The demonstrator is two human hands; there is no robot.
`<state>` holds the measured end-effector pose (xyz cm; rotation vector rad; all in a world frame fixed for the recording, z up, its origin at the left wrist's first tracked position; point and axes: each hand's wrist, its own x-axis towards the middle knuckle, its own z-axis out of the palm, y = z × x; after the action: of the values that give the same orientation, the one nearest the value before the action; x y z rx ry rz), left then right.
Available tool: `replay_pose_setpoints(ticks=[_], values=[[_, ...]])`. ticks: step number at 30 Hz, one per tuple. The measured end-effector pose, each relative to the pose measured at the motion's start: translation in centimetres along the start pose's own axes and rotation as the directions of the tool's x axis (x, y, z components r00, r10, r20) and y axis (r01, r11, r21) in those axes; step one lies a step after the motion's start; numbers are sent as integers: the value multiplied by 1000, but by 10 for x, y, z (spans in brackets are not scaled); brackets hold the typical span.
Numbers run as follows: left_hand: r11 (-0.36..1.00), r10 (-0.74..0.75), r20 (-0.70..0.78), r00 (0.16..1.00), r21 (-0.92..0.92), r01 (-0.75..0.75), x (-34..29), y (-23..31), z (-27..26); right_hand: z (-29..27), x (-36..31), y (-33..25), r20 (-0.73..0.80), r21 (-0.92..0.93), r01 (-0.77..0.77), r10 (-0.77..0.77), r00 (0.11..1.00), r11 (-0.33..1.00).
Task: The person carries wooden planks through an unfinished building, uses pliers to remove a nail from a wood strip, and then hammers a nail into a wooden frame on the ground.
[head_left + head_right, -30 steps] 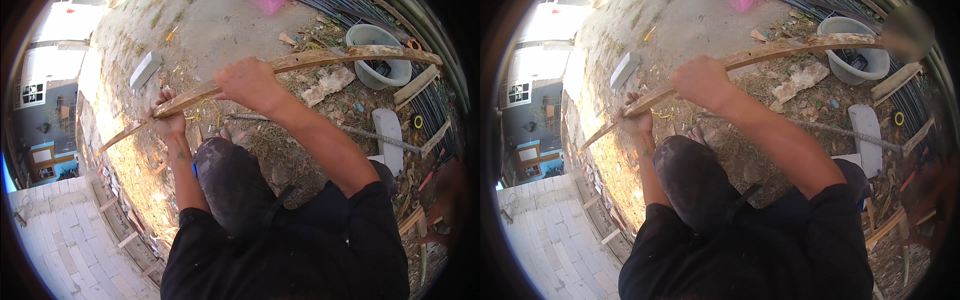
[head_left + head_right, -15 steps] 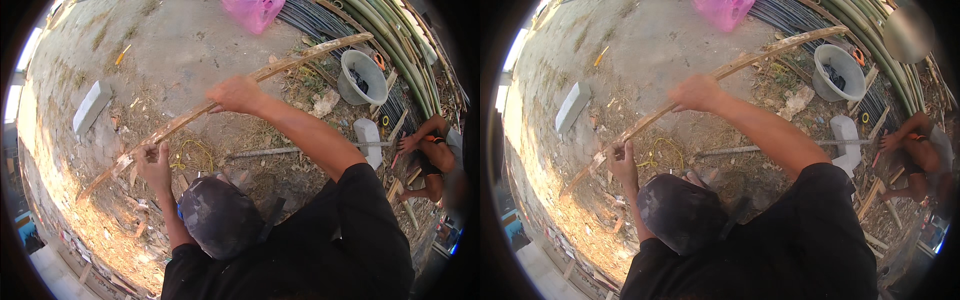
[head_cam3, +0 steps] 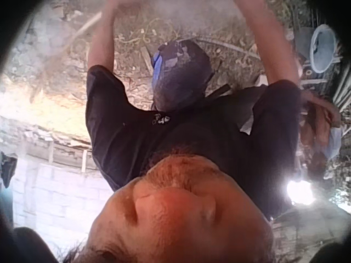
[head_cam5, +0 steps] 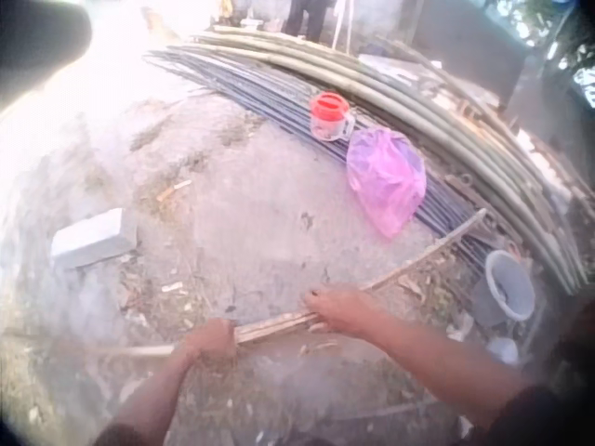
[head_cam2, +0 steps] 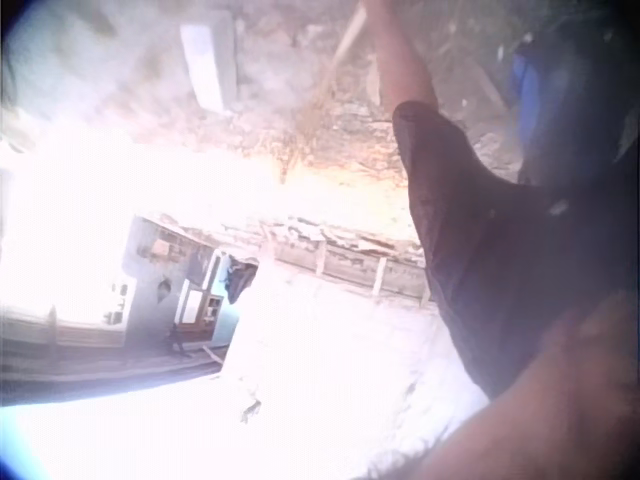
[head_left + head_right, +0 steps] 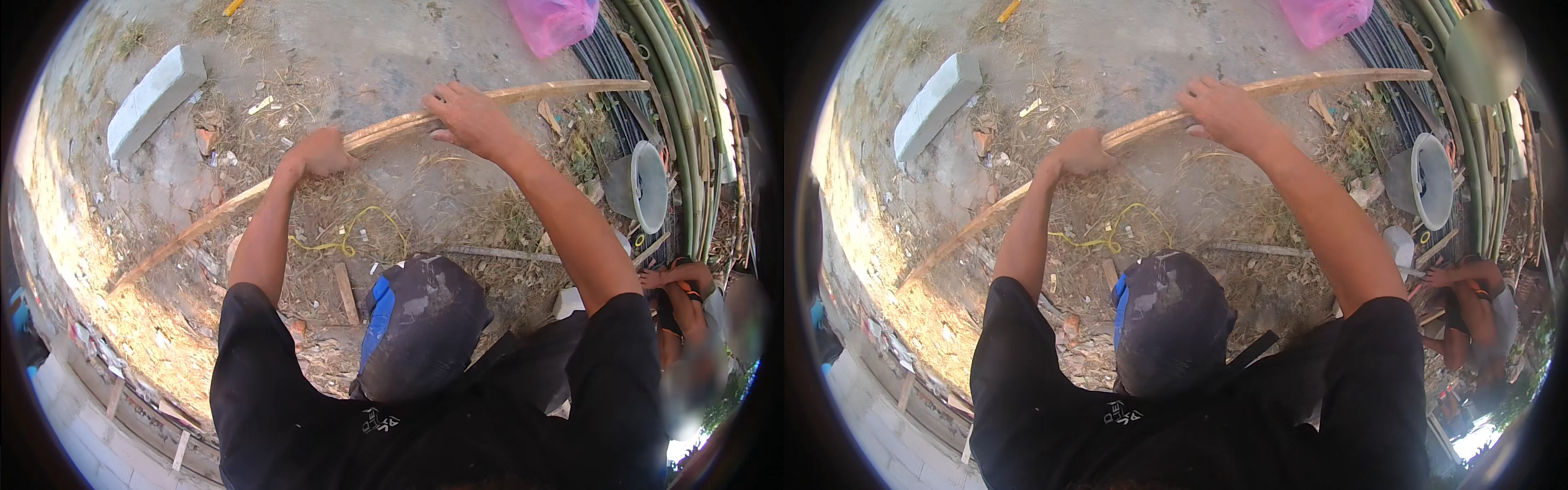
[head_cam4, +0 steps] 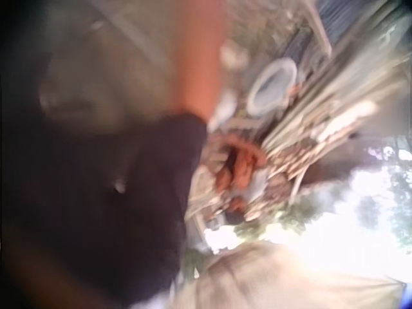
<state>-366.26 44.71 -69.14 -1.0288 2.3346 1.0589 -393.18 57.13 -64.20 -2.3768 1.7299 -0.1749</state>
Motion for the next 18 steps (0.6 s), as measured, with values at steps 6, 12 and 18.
replay_pose_setpoints(ticks=[6,12,18], values=[[798,5,472,882,-533,281,0,-27,21,29,11,-5,91,-81,-14,22,996,997],[831,-102,343,934,-487,270,-14,-26,40,52,6,-11,84,-95,37,-30,996,995],[964,54,-648,760,231,129,-67,23,60,64,-7,0,66,-65,55,-51,997,996]])
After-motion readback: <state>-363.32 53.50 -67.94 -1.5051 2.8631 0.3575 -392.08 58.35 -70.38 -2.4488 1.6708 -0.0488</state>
